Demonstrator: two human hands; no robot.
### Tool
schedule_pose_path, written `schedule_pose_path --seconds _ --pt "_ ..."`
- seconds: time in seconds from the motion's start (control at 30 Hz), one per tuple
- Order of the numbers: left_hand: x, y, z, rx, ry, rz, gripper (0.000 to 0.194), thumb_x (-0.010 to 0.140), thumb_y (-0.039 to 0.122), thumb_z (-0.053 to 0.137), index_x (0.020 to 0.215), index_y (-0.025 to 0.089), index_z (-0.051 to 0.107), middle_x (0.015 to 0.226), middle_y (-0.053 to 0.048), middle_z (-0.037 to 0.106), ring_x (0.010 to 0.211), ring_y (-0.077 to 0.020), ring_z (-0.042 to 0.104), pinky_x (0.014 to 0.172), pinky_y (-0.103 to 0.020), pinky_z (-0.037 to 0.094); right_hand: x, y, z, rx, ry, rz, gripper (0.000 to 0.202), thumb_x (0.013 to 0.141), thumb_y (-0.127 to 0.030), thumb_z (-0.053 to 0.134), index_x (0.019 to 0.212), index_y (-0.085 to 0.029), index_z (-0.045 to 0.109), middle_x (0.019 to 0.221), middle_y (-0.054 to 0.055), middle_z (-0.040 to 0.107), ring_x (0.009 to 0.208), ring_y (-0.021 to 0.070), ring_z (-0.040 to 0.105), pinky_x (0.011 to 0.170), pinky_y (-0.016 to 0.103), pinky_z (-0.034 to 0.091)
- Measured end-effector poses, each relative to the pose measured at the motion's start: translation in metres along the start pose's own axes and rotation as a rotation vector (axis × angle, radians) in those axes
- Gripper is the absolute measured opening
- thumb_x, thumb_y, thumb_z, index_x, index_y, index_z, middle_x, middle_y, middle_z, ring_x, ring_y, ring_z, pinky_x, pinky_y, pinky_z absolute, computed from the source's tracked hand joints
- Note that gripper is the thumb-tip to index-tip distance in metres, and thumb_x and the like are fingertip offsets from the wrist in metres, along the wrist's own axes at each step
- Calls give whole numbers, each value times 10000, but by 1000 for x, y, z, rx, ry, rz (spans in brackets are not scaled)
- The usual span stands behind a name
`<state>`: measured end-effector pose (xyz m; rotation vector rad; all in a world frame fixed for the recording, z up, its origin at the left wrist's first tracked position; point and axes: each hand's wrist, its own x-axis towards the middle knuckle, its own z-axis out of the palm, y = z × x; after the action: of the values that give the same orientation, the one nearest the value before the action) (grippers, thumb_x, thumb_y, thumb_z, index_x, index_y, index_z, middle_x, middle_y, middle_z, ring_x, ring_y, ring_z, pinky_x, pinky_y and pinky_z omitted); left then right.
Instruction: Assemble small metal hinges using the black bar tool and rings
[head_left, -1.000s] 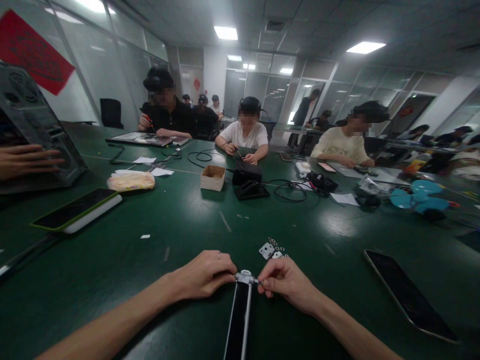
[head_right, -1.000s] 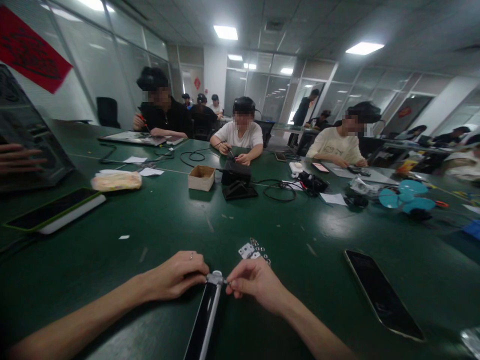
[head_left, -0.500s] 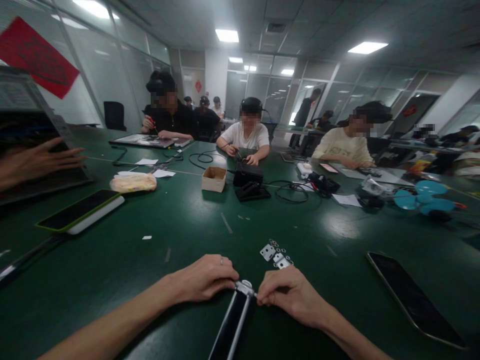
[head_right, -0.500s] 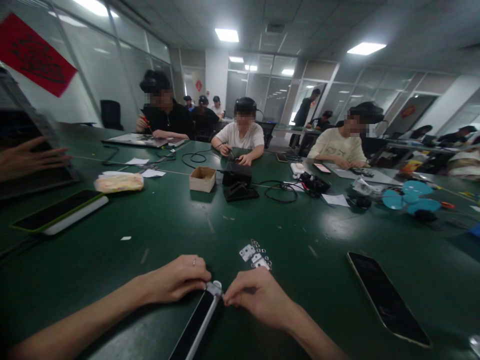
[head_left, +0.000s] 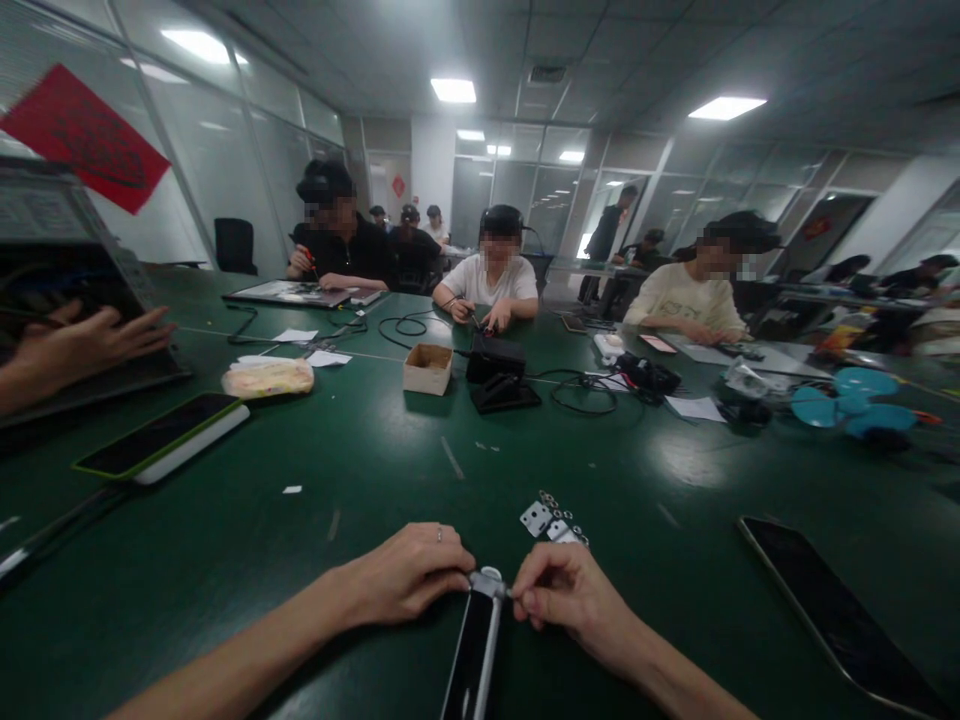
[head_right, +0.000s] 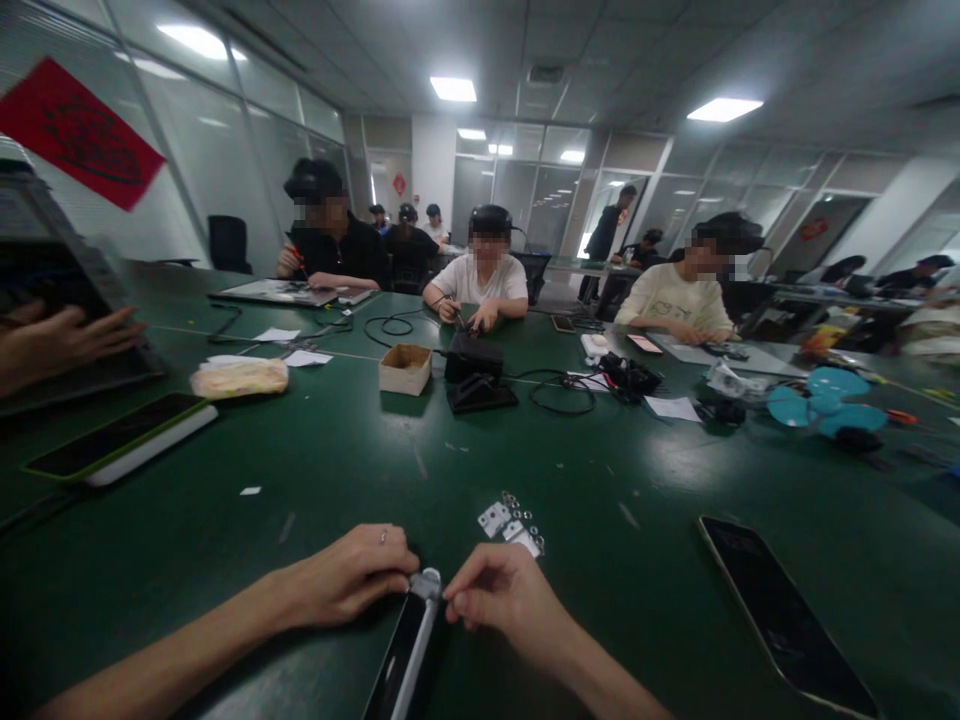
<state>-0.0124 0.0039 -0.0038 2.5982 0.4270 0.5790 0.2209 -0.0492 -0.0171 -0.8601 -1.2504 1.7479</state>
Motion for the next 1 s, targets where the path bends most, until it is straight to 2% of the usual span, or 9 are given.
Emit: schedule_pose_path --seconds 0.23,0.37,0.53,0.63,0.83,1.0 --pt "2 5 1 36 89 -57 303 996 304 337 916 145 581 743 -41 594 672 -145 519 623 -233 376 7 8 4 277 129 1 256 647 -300 825 716 -132 645 593 3 611 471 62 496 462 190 357" --pt "3 5 3 6 73 -98 208 961 252 410 915 143 581 779 -43 608 703 -148 537 652 -232 389 8 3 5 401 161 64 257 599 -234 851 699 -135 636 582 -5 617 461 50 492 470 176 353" --pt "3 4 2 -60 62 -151 186 939 242 429 897 144 581 776 -36 604 689 -141 542 648 -226 396 7 -1 7 516 173 158 277 572 -210 863 713 -127 639 584 0 638 471 46 518 482 158 365" --pt "4 6 2 -134 57 -217 189 929 265 444 879 147 582 749 -17 589 643 -123 522 619 -210 390 6 -1 8 528 171 159 285 575 -214 864 718 -127 633 578 -5 635 469 44 520 480 154 371" --pt "8 11 0 -410 4 -409 264 914 353 447 855 134 583 676 0 589 578 -113 506 546 -190 377 6 -2 10 480 186 59 272 586 -233 863 701 -134 637 568 -7 644 455 42 522 462 147 372" --pt "8 12 0 -483 -4 -378 353 931 415 414 825 127 587 685 -10 600 595 -115 519 585 -200 398 5 -5 9 412 163 23 256 608 -250 850 709 -138 643 580 -7 656 474 46 539 469 147 394"
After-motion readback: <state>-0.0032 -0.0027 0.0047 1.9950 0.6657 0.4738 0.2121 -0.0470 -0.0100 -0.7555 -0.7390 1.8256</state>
